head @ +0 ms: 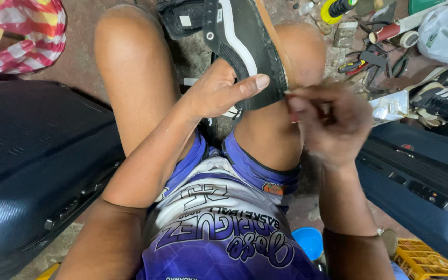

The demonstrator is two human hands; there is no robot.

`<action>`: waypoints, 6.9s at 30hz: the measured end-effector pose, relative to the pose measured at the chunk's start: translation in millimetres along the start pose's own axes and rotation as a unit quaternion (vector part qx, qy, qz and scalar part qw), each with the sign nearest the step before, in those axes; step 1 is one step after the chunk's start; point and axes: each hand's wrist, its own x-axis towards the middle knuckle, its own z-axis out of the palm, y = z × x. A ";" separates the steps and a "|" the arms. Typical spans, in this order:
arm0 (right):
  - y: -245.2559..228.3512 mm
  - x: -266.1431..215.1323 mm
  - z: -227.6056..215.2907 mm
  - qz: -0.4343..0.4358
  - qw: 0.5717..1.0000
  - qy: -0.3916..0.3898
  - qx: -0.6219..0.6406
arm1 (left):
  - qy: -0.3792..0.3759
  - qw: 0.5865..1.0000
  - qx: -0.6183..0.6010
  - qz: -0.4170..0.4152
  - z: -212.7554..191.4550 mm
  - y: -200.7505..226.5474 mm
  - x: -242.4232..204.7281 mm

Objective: The person sits on the floor and repairs a black sneaker. They use a red sanding block to smooth the sole edge, then apply a white substance with a small brush. They also use a metal pick to clean or adjust the sole seam and wipe the area with a cloth.

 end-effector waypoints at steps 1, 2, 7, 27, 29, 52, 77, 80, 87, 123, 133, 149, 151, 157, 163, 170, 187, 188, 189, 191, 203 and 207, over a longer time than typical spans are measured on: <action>5.8 6.3 2.9 0.001 1.000 0.003 -0.001 | -0.005 1.000 -0.003 0.005 -0.5 -1.3 -1.9; 9.3 11.1 2.7 -0.010 0.999 0.015 0.043 | -0.010 1.000 -0.006 0.009 -0.8 -2.6 -3.3; 16.1 21.1 6.3 -0.050 0.969 0.041 0.240 | -0.009 0.993 -0.115 -0.016 -4.3 -10.6 -5.5; 15.4 9.7 -6.6 -0.006 0.962 -0.035 0.272 | -0.029 0.999 -0.006 0.030 -3.4 -6.3 -8.1; 11.6 14.6 -7.6 -0.025 0.941 -0.102 0.321 | -0.027 0.999 -0.018 0.011 -3.5 -7.3 -8.8; 2.1 12.7 1.3 -0.068 0.993 -0.092 -0.007 | -0.030 1.000 -0.002 0.004 5.6 -2.6 -6.1; -23.2 31.0 28.9 -0.272 0.930 0.000 -0.246 | -0.016 0.999 0.037 0.034 4.6 8.4 0.9; -20.3 37.1 32.2 -0.265 0.929 0.008 -0.258 | -0.022 0.998 0.048 0.040 5.8 5.2 1.6; -24.0 32.2 31.1 -0.277 0.925 -0.008 -0.261 | -0.016 0.997 0.008 0.068 2.7 0.4 3.3; 315.7 -126.2 -53.2 0.327 0.927 0.130 -0.134 | 0.243 0.944 -0.118 -0.189 -20.7 -56.4 16.8; 439.7 -111.3 -38.1 0.313 0.941 0.066 -0.108 | 0.312 0.907 -0.120 -0.256 -30.2 -81.9 42.3; 447.1 -21.9 -61.7 0.194 0.929 0.105 -0.296 | 0.408 0.820 -0.093 -0.390 -89.7 -193.3 77.0; 455.1 -2.1 -62.6 0.184 0.935 0.121 -0.280 | 0.405 0.818 -0.102 -0.395 -95.1 -218.7 80.2; 488.5 43.4 -71.3 0.141 0.924 0.096 -0.342 | 0.355 0.852 -0.056 -0.379 -118.2 -281.6 77.4; 467.9 46.1 -101.4 0.122 0.941 0.256 0.183 | 0.297 0.847 0.109 -0.427 -149.7 -322.4 54.5; 393.3 51.7 -112.1 0.063 0.882 0.226 0.408 | 0.134 0.778 0.374 -0.487 -150.0 -366.2 35.4; 300.4 115.3 -40.1 0.170 0.977 -0.039 -0.119 | 0.054 0.974 0.073 -0.209 84.2 -274.1 194.4; 298.9 117.4 -37.9 0.175 0.973 -0.040 -0.144 | 0.064 0.973 0.003 -0.223 91.9 -285.6 194.7; 297.3 116.9 -38.6 0.193 0.980 -0.011 -0.040 | 0.072 0.967 -0.074 -0.235 98.2 -295.9 194.7; 298.2 117.3 -40.3 0.220 0.960 0.056 0.165 | 0.079 0.941 -0.202 -0.262 101.5 -311.9 192.9; 322.1 166.5 -20.2 0.209 0.945 0.186 0.167 | 0.173 0.872 -0.429 -0.160 104.6 -326.3 213.7; 305.1 169.1 -15.7 0.226 0.963 0.129 0.063 | 0.214 0.949 -0.179 -0.149 90.8 -311.4 222.7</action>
